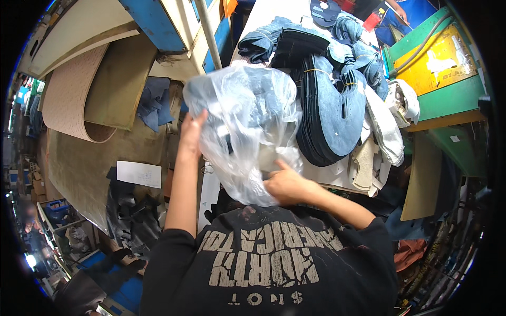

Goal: The person unpacks folded garments from a plastic bag, places them on a table, and writes on a paper list with a pen. The person then walks through a factory floor, continues writing on the list, and repacks folded garments into a plastic bag.

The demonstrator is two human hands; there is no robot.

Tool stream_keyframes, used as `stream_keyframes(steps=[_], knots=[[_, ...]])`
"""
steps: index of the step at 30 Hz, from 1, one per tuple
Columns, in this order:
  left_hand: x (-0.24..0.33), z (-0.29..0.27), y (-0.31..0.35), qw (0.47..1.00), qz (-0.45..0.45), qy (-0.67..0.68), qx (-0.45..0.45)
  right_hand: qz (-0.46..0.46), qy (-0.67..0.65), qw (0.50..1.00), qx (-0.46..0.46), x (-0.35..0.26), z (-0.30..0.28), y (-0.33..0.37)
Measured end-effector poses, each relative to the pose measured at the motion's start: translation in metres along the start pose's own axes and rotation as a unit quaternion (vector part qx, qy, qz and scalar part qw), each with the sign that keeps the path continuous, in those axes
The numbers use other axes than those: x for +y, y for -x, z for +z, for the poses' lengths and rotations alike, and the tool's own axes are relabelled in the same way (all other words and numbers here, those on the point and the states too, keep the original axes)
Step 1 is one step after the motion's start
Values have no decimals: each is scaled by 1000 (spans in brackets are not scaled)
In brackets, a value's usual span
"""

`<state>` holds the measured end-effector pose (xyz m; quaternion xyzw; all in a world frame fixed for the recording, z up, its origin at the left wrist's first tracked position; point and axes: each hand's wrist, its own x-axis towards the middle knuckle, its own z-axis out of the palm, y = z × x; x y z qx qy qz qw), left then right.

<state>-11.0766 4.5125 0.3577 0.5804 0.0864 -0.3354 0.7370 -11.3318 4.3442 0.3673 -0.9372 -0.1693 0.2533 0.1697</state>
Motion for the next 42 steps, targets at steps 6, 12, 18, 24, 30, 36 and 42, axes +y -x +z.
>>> stream_keyframes(steps=[6,12,18,24,30,36,42], knots=[[26,17,47,868,436,-218,93,-114,-138,976,121,-31,-32,5],[-9,20,136,725,375,-490,-305,38,-159,973,-161,-11,-61,5],[-18,-8,148,550,-32,-775,-309,130,-78,988,38,27,-23,-31],[-13,-11,112,675,56,-693,-246,208,59,974,-74,36,-5,-43],[24,23,46,823,137,-501,-228,158,117,964,-178,31,-31,-23],[41,53,38,888,148,-350,-258,136,144,959,-200,14,-17,12],[-58,67,21,657,96,-659,-354,132,97,974,-155,31,-1,-4]])
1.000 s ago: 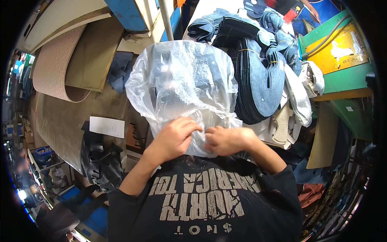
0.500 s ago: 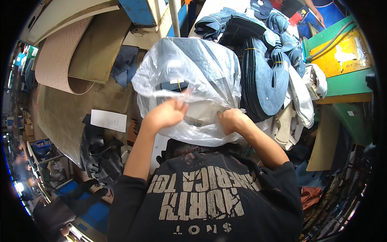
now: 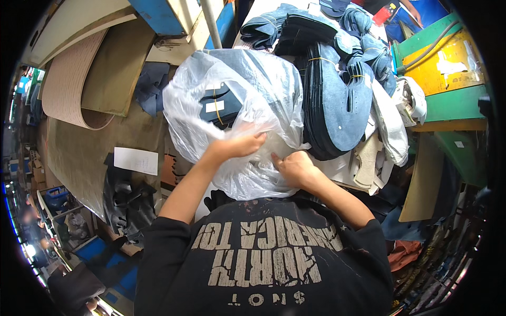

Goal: The person unpacks folded garments from a plastic bag, places them on a table, and writes on a paper list with a pen. The person then walks through a factory floor, continues writing on the list, and repacks folded garments into a plastic bag.

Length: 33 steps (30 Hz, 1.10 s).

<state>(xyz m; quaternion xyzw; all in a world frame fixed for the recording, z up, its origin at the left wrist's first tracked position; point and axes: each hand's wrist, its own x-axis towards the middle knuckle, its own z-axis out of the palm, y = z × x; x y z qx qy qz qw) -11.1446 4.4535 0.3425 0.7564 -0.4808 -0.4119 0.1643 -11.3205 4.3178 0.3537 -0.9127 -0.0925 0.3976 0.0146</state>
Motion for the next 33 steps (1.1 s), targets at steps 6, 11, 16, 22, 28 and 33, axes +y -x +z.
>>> stream_keyframes(steps=[6,11,16,22,28,33], knots=[[-31,60,-58,969,29,-56,237,-30,-52,991,118,5,26,-4],[-24,68,-62,967,64,-74,233,-57,-43,992,109,13,28,-9],[4,73,-82,926,53,-96,361,-117,-19,992,37,25,9,-20],[42,39,-53,983,-74,-37,165,-192,-137,949,211,49,10,37],[81,-26,13,981,150,120,-18,-139,-575,726,350,128,22,125],[117,-39,-49,836,187,492,154,242,-653,437,569,200,26,105]])
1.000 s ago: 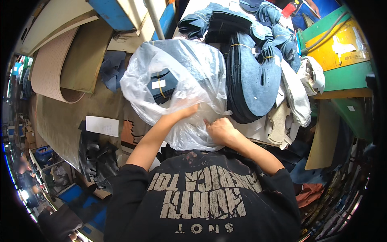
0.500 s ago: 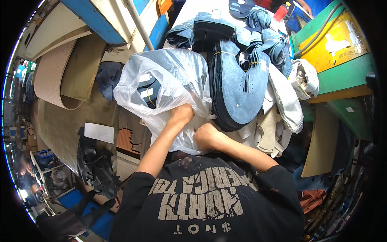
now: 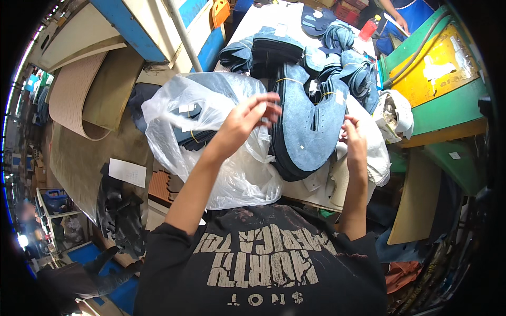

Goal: The person unpacks folded garments from a plastic bag, places them on a table, and writes on a paper list with a pen. The person then walks through a factory floor, continues writing on the list, and repacks folded garments into a plastic bag.

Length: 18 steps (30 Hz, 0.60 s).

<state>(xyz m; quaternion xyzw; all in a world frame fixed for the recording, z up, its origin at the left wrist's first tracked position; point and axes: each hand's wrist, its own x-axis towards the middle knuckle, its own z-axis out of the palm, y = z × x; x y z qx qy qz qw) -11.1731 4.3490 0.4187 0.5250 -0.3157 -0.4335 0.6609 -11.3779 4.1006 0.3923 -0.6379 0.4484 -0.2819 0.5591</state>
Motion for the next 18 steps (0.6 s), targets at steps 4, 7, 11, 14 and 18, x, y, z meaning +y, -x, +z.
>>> stream_keyframes(steps=[4,7,11,14,18], knots=[[-45,29,-69,968,-36,-157,190,-62,171,976,-116,34,-1,-4],[-72,41,-88,903,-115,-346,227,21,15,996,-83,47,11,-2],[-73,50,-84,925,-68,-262,267,-90,-2,992,-93,42,15,10],[-54,73,-70,901,14,-324,287,-107,49,990,-73,21,28,8],[-25,104,-52,914,83,-336,214,-172,75,981,-42,-7,23,38]])
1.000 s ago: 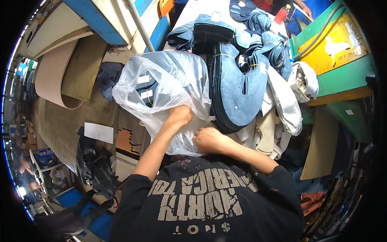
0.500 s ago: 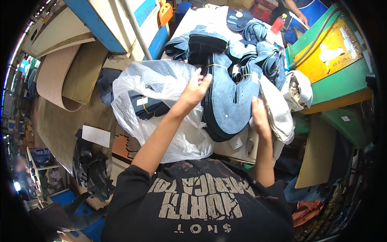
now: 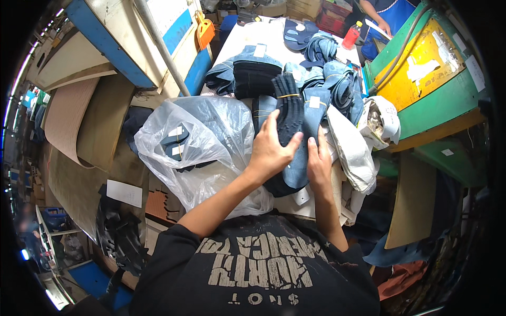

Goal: The person unpacks folded garments from a plastic bag, places them on a table, and writes on a paper list with a pen. The person then walks through a factory floor, continues writing on the list, and repacks folded garments into a plastic bag.

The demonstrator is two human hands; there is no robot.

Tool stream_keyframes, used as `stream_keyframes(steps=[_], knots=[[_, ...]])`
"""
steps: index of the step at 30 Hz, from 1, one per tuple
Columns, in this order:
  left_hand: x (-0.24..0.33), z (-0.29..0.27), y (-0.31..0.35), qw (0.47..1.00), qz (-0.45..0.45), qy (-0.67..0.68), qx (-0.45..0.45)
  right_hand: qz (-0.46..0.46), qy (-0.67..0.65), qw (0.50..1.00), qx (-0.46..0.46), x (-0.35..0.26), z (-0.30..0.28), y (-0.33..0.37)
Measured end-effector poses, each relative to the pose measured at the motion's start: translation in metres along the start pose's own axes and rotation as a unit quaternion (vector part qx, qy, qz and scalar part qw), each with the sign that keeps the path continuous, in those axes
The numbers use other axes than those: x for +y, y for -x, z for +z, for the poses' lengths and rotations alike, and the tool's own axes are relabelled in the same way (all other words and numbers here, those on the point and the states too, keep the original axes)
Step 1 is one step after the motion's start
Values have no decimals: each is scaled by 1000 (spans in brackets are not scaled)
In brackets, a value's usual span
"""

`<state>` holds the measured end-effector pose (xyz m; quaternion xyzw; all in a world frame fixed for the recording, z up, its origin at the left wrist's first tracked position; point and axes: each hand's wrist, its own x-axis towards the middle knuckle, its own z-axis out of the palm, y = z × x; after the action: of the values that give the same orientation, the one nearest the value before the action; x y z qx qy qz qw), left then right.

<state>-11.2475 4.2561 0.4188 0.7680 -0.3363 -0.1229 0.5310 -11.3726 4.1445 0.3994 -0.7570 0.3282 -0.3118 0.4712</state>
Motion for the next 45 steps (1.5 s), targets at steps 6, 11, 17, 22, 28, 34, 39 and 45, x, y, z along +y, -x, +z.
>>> stream_keyframes(steps=[6,11,17,22,28,34,39,45], knots=[[-12,-13,-5,961,-114,253,-8,-128,74,988,-50,-60,23,48],[-59,-38,-4,896,-205,379,-110,-175,239,948,-116,-92,60,85],[-79,-44,4,902,-181,380,-101,-69,49,988,-127,-78,57,58],[-92,-40,5,895,-166,401,-102,-73,67,974,206,-35,12,15],[-87,-56,14,850,-155,472,-175,-9,118,992,-45,-25,27,39],[-48,-100,42,802,-249,519,-162,-122,170,973,-101,-111,55,92],[-57,-141,81,720,-189,655,-126,-167,15,955,-244,-171,5,95],[-99,-171,90,649,-75,739,-165,-9,-32,971,-237,-129,12,58]])
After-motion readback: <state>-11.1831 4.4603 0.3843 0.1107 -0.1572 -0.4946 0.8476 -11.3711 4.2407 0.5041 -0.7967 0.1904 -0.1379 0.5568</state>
